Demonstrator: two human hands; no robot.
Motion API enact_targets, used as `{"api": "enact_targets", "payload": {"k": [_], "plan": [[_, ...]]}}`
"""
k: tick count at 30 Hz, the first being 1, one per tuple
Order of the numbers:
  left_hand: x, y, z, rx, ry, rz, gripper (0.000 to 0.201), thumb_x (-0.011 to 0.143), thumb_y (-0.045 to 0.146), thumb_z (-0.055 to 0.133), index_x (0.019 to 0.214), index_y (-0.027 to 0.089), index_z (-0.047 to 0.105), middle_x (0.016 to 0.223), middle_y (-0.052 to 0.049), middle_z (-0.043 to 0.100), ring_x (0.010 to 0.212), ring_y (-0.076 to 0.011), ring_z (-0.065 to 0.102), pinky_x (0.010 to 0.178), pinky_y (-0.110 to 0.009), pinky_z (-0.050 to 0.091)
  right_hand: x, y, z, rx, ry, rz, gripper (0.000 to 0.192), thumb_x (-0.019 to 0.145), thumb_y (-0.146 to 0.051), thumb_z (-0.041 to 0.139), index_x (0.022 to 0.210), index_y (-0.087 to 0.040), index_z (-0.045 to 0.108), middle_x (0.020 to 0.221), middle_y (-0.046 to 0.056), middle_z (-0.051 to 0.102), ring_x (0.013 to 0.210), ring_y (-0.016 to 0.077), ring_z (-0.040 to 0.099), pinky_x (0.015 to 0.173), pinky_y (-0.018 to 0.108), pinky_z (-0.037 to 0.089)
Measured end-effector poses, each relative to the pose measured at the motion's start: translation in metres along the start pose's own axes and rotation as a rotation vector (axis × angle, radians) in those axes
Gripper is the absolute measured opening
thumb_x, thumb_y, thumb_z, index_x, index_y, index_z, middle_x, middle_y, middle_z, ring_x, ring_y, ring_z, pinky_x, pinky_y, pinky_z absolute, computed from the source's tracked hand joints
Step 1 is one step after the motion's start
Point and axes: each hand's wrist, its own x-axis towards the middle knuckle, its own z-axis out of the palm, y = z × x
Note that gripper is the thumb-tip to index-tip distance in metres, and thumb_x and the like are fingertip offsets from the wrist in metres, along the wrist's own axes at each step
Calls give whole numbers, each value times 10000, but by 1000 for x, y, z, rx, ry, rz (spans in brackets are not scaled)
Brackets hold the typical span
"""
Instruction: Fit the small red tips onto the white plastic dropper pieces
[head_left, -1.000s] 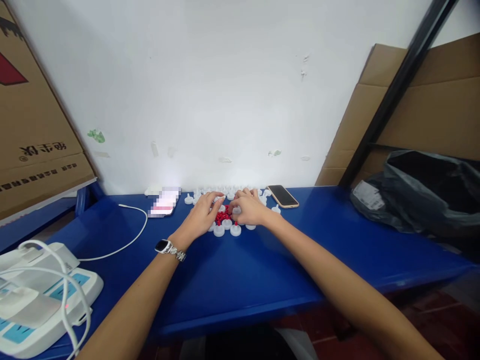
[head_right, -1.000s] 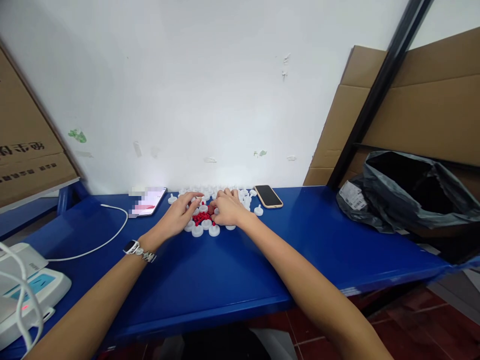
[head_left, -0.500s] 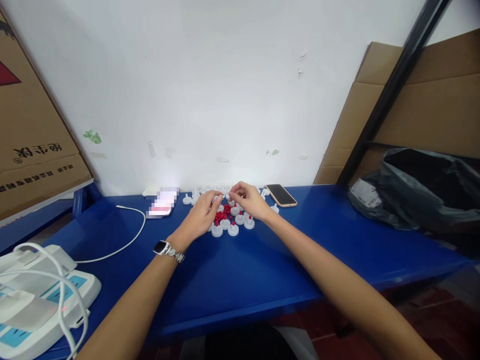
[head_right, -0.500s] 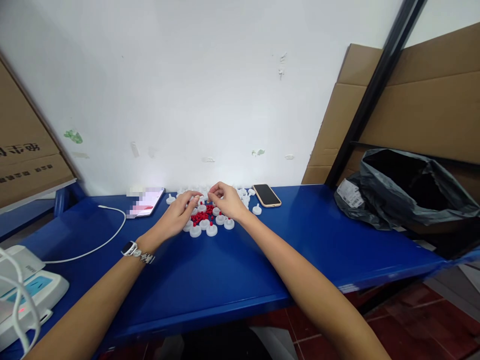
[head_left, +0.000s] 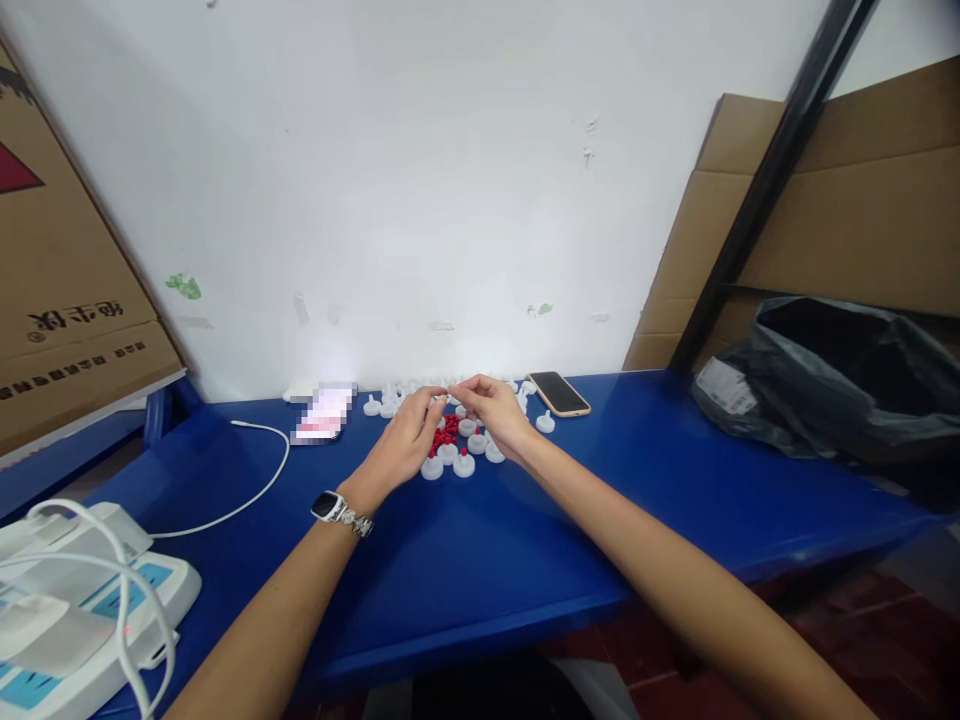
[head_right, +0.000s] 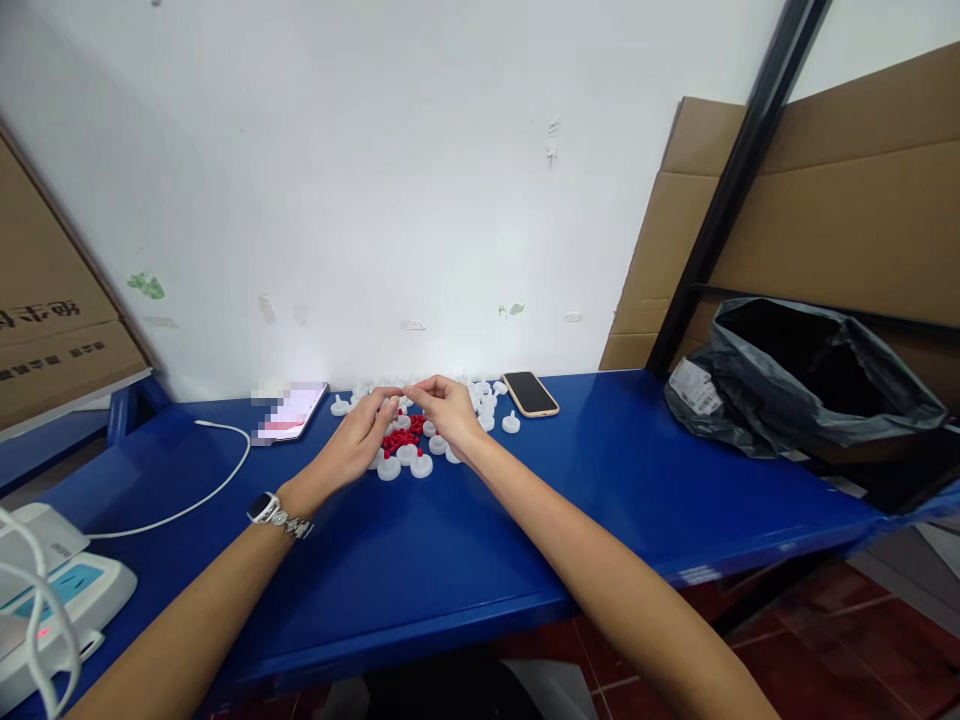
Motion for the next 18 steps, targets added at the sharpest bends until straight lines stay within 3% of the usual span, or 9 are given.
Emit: {"api": "enact_targets", "payload": {"k": [5, 10, 13, 18], "plan": [[0, 0, -1, -9, 31, -11, 433, 1024, 474, 277, 1288, 206, 491, 1224, -105, 614, 1157, -241, 566, 1013, -429, 427, -3, 0, 3, 120, -85, 28, 385, 583, -439, 850, 705, -176, 597, 618, -30, 595, 556, 89, 474, 536, 243, 341], [1, 1, 0, -38, 36, 2, 430, 1022, 480, 287, 1275, 207, 504, 1204, -97, 626, 1142, -233, 577, 1008, -412, 431, -5, 0, 2, 80, -137, 43, 399, 618, -491, 817, 726, -179, 593, 663, -9, 615, 579, 104, 501, 559, 258, 366], [0, 6, -1, -77, 59, -28, 440, 1022, 488, 286, 1290, 204, 489, 1179, -97, 633, 1084, -224, 595, 979, -399, 442, -6, -1, 2, -75, -160, -56, 415, 703, -560, 741, 740, -194, 549, 616, -37, 546, 550, 101, 450, 543, 259, 343], [-3, 21, -1, -183, 120, -62, 446, 1025, 506, 253, 1258, 221, 503, 1089, -61, 646, 983, -191, 606, 920, -349, 458, -12, -5, 3, -408, -216, -279, 419, 932, -561, 468, 708, -211, 417, 610, -54, 397, 576, 105, 375, 562, 259, 312]]}}
